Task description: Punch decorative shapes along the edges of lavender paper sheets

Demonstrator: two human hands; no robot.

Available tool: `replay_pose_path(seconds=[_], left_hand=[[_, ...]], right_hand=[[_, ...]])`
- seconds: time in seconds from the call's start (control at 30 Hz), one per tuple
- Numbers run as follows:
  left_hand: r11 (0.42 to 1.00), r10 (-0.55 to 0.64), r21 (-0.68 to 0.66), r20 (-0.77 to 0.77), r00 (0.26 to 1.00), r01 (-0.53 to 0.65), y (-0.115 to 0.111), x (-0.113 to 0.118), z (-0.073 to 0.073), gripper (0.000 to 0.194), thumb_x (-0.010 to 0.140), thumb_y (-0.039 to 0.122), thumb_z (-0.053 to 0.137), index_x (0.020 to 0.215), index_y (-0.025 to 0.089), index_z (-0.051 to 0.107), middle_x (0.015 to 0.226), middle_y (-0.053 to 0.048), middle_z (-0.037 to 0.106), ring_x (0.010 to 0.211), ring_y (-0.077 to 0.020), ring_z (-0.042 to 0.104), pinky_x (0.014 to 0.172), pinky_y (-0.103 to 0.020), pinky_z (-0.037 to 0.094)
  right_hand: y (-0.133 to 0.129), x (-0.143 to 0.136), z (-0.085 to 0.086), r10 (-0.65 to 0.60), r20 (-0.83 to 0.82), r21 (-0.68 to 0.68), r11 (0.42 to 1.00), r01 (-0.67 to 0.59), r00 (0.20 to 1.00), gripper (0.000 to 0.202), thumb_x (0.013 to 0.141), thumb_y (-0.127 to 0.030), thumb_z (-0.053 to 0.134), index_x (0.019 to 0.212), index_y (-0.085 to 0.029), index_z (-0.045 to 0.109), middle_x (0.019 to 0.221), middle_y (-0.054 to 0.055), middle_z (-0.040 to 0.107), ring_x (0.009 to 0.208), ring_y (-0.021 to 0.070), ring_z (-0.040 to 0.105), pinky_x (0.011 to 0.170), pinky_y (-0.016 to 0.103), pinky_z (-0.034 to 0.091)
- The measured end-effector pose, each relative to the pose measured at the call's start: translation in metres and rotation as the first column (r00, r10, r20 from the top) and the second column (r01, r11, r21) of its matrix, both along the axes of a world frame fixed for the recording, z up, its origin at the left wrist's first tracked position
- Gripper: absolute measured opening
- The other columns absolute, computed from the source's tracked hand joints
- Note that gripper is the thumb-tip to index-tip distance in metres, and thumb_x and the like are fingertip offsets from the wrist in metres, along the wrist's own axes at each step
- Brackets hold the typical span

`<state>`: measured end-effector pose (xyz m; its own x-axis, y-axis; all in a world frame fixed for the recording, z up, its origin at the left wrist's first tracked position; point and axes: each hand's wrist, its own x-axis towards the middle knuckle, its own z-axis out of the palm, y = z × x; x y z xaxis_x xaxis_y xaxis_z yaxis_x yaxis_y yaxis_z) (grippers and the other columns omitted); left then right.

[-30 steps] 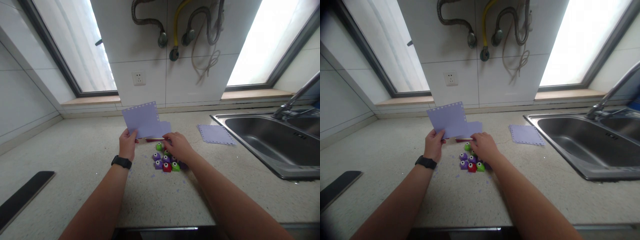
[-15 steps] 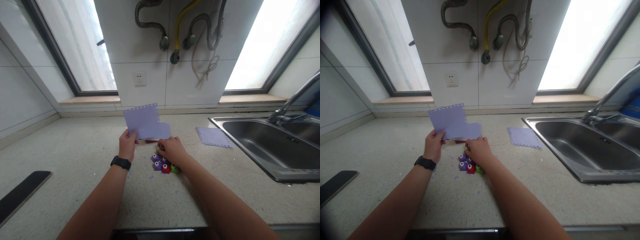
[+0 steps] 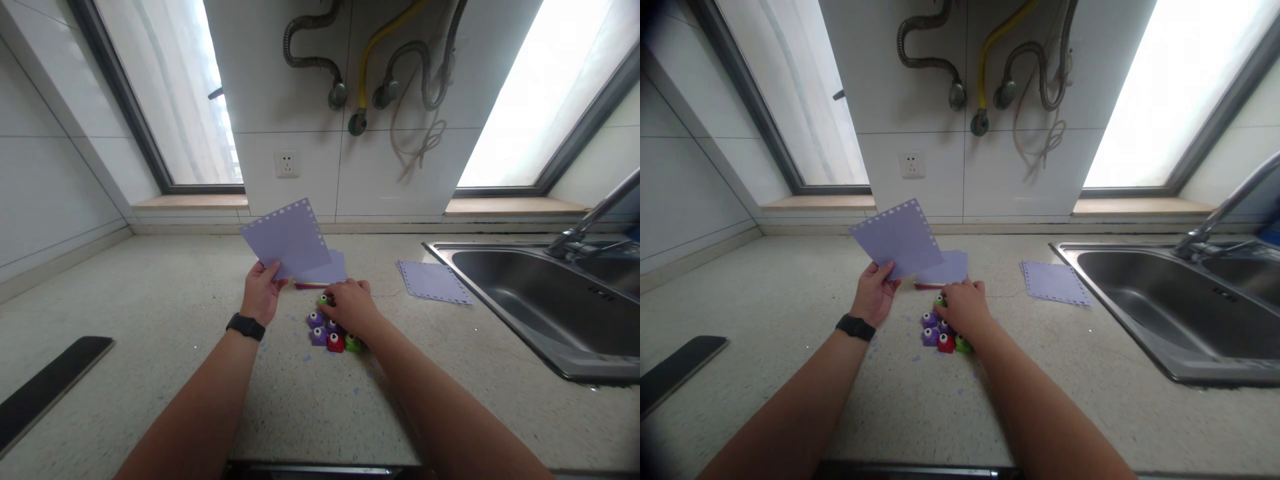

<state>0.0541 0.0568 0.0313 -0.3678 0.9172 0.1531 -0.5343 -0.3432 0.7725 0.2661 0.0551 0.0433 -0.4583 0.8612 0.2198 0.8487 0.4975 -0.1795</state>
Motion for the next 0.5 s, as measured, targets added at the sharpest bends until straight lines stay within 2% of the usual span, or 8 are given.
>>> replay_pose_path(seconds=[0.13, 0.23, 0.33, 0.4, 0.5], left_hand=[[0.998, -0.057, 0.025, 0.053, 0.997, 0.056, 0.000, 0.001, 0.000, 0.030, 0.070, 0.019, 0.087, 0.095, 0.020, 0.070, 0.102, 0.000, 0.074, 0.078, -0.0111, 0.069, 0.066, -0.024, 0.060], [0.997, -0.071, 0.017, 0.059, 0.996, 0.070, -0.001, 0.001, 0.001, 0.030, 0.070, 0.017, 0.086, 0.095, 0.020, 0.070, 0.103, -0.001, 0.074, 0.081, -0.0116, 0.070, 0.068, -0.024, 0.061], [0.997, -0.076, -0.007, 0.033, 0.997, 0.076, -0.002, 0.001, 0.001, 0.031, 0.069, 0.018, 0.086, 0.095, 0.020, 0.070, 0.101, -0.001, 0.075, 0.078, -0.0113, 0.070, 0.066, -0.024, 0.061], [0.997, -0.081, -0.018, 0.003, 0.997, 0.081, -0.003, 0.002, 0.001, 0.032, 0.069, 0.019, 0.087, 0.096, 0.020, 0.070, 0.099, -0.001, 0.074, 0.074, -0.0106, 0.069, 0.063, -0.023, 0.060], [0.995, -0.095, -0.021, -0.043, 0.995, 0.094, -0.004, 0.004, 0.000, 0.034, 0.069, 0.021, 0.088, 0.098, 0.020, 0.072, 0.098, -0.001, 0.074, 0.072, -0.0096, 0.068, 0.060, -0.021, 0.060]], right_hand=[[0.001, 0.004, 0.001, -0.003, -0.210, -0.051, 0.999, -0.008, 0.978, 0.024, 0.087, -0.036, 0.068, 0.107, -0.022, 0.075, 0.093, 0.008, 0.078, 0.093, 0.0279, 0.070, 0.088, 0.043, 0.043], [0.005, 0.010, 0.002, -0.021, -0.497, -0.161, 0.985, -0.068, 0.867, 0.028, 0.089, -0.030, 0.066, 0.116, -0.023, 0.071, 0.100, 0.008, 0.078, 0.085, 0.0219, 0.072, 0.079, 0.036, 0.050], [0.010, 0.016, 0.005, -0.073, -0.739, -0.211, 0.969, -0.127, 0.670, 0.031, 0.088, -0.030, 0.067, 0.118, -0.022, 0.069, 0.113, 0.009, 0.075, 0.079, 0.0188, 0.073, 0.074, 0.034, 0.055], [0.012, 0.019, 0.009, -0.118, -0.862, -0.237, 0.954, -0.186, 0.492, 0.035, 0.085, -0.033, 0.070, 0.119, -0.022, 0.068, 0.116, 0.009, 0.072, 0.079, 0.0184, 0.073, 0.075, 0.036, 0.057], [0.012, 0.021, 0.016, -0.174, -0.966, -0.228, 0.922, -0.312, 0.192, 0.040, 0.080, -0.033, 0.076, 0.117, -0.023, 0.067, 0.103, 0.006, 0.074, 0.081, 0.0180, 0.073, 0.082, 0.037, 0.058]])
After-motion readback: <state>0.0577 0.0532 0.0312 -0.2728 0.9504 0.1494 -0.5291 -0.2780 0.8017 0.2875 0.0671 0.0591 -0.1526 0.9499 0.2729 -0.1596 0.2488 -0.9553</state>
